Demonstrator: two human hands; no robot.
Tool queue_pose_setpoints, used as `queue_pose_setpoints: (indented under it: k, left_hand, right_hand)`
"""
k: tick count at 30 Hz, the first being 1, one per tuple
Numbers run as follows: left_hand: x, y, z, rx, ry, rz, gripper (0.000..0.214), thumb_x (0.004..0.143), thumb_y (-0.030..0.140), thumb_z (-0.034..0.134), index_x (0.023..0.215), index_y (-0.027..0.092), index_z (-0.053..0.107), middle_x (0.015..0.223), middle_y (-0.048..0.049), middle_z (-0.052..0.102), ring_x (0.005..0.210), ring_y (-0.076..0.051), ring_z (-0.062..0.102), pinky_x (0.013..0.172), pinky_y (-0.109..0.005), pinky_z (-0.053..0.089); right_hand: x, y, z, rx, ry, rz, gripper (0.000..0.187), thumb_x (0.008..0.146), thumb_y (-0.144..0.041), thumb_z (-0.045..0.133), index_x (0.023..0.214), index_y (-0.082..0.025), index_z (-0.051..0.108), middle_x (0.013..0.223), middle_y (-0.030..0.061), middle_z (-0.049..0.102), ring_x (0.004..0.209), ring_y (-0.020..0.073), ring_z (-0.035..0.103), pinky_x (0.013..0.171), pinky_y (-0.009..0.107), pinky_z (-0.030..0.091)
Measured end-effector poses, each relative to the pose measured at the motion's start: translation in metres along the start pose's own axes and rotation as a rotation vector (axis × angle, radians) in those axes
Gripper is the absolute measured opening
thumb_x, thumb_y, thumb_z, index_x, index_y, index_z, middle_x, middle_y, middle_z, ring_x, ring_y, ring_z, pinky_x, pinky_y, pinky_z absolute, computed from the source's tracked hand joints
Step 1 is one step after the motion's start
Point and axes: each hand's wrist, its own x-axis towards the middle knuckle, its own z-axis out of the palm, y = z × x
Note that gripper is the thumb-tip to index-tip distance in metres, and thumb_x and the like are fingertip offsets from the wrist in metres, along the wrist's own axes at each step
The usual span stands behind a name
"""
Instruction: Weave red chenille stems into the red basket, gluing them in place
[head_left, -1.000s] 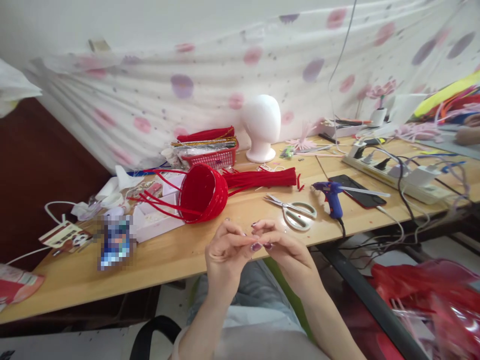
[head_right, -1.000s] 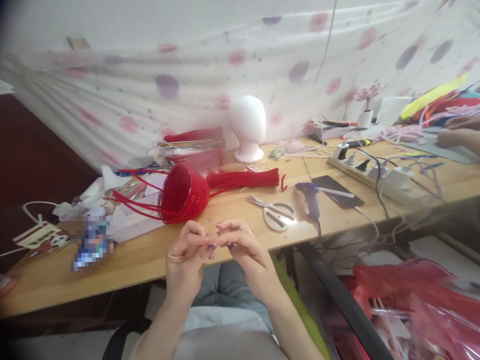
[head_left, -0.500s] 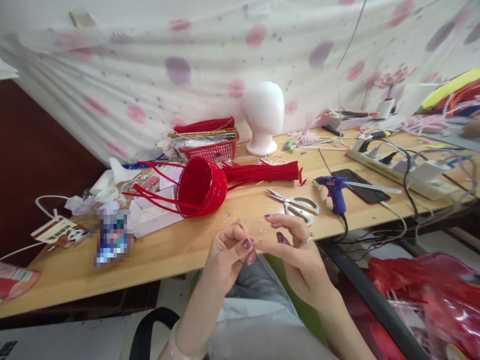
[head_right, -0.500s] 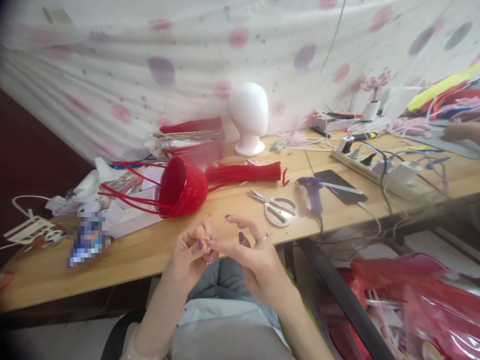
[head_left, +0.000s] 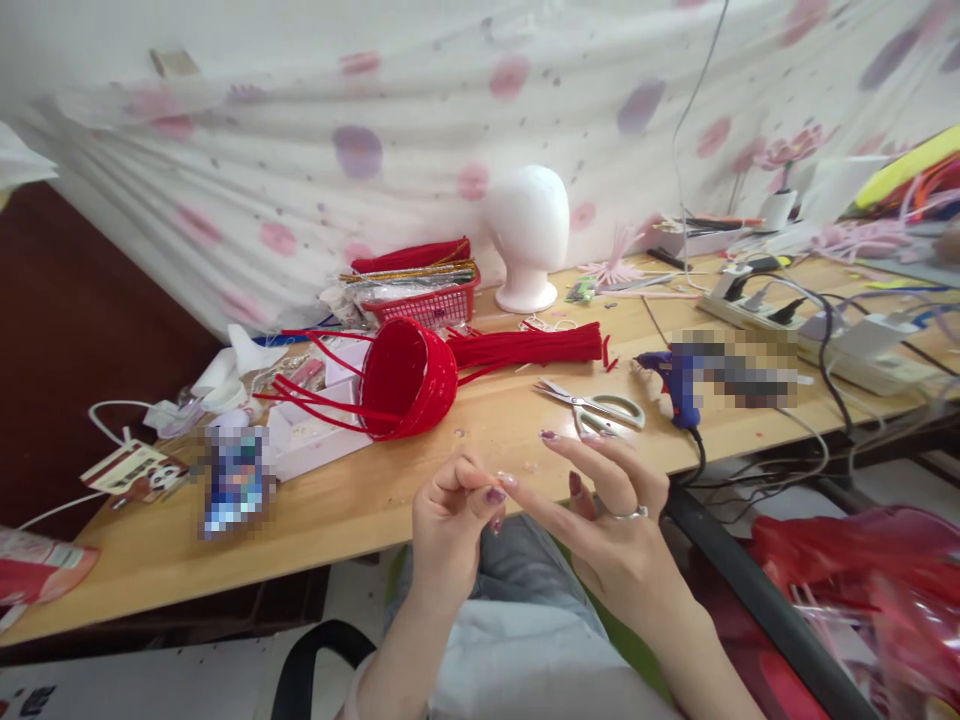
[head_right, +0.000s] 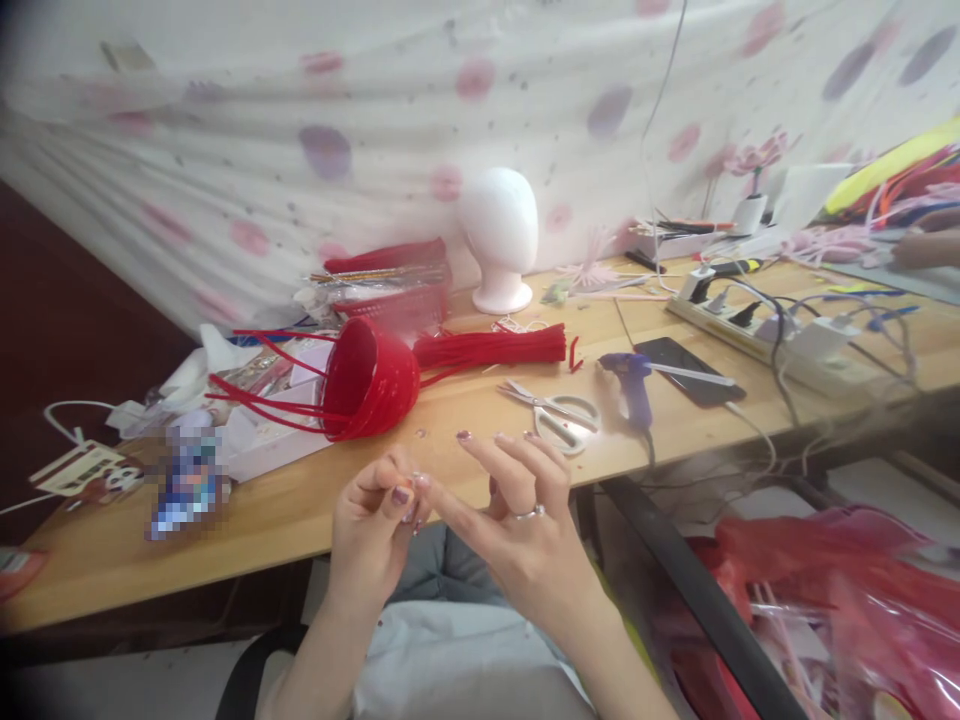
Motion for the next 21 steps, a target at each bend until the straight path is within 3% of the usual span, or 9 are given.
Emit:
queue_pose_setpoints:
  k: [3,7,11,14,16,18,20,21]
  left_hand:
    - [-0.005,-0.002,-0.004,0.012,-0.038,0.061,0.034,0.072,0.032,0.082,0.059,0.015,0.056,0.063,0.005,0.045,0.049,-0.003,0.047,0.044,-0.013,0.039]
    - [-0.008,-0.001,-0.006,0.038,-0.117,0.105,0.036,0.075,0.031,0.08,0.059,0.015,0.051,0.064,0.0046,0.043,0.054,-0.004,0.047,0.046,-0.012,0.042]
    - [-0.003,0.007,-0.002,0.016,-0.06,0.167,0.046,0.076,0.039,0.078,0.059,0.016,0.042,0.062,0.0053,0.036,0.052,-0.006,0.042,0.042,-0.013,0.042]
    - [0.003,0.011,-0.007,0.066,-0.016,0.235,0.047,0.086,0.048,0.065,0.059,0.017,0.041,0.059,0.0043,0.037,0.052,-0.008,0.041,0.041,-0.015,0.041]
    - [0.008,0.01,-0.017,0.231,-0.006,0.282,0.054,0.092,0.049,0.056,0.052,0.016,0.038,0.057,0.0025,0.038,0.053,-0.009,0.043,0.046,-0.018,0.04]
    - [0.013,0.007,-0.032,0.529,0.035,0.29,0.06,0.094,0.044,0.054,0.045,0.014,0.036,0.054,0.0014,0.039,0.053,-0.008,0.044,0.051,-0.02,0.039]
    - [0.018,0.003,-0.05,0.855,0.083,0.241,0.053,0.09,0.037,0.06,0.044,0.015,0.047,0.057,0.0008,0.045,0.054,-0.008,0.045,0.052,-0.02,0.037]
    - [0.019,0.0,-0.058,0.975,0.087,0.209,0.039,0.086,0.032,0.066,0.051,0.016,0.059,0.064,0.0001,0.052,0.057,-0.009,0.048,0.053,-0.02,0.039]
  right_hand:
    - [-0.001,0.003,0.002,-0.062,0.006,0.033,0.056,0.091,-0.001,0.051,0.128,-0.042,0.062,0.144,0.0044,0.044,0.131,0.0282,0.035,0.108,0.053,0.034]
    - [-0.004,0.007,0.004,-0.098,-0.014,0.07,0.071,0.089,0.003,0.047,0.137,-0.05,0.051,0.151,-0.0002,0.039,0.133,0.0276,0.035,0.108,0.051,0.034]
    - [-0.005,0.007,0.003,-0.091,-0.002,0.109,0.078,0.088,0.004,0.049,0.138,-0.056,0.047,0.153,-0.0071,0.038,0.135,0.0264,0.035,0.11,0.051,0.033]
    - [-0.005,0.008,0.003,-0.032,-0.009,0.112,0.076,0.087,0.003,0.049,0.138,-0.054,0.048,0.155,-0.0054,0.036,0.138,0.0282,0.032,0.11,0.051,0.034]
    - [-0.003,0.01,0.003,0.048,-0.001,0.124,0.073,0.088,0.001,0.05,0.141,-0.048,0.047,0.154,0.0005,0.036,0.137,0.0302,0.032,0.11,0.054,0.034]
    - [0.001,0.013,0.003,0.158,0.014,0.163,0.067,0.09,-0.003,0.05,0.144,-0.042,0.045,0.148,0.0069,0.041,0.134,0.0305,0.038,0.108,0.055,0.036]
    - [0.01,0.016,0.006,0.277,0.042,0.226,0.057,0.092,-0.007,0.048,0.141,-0.037,0.049,0.137,0.0097,0.049,0.126,0.0279,0.047,0.102,0.051,0.044]
    - [0.017,0.017,0.009,0.328,0.057,0.261,0.051,0.094,-0.01,0.048,0.138,-0.036,0.053,0.13,0.0097,0.053,0.121,0.0261,0.052,0.098,0.048,0.047]
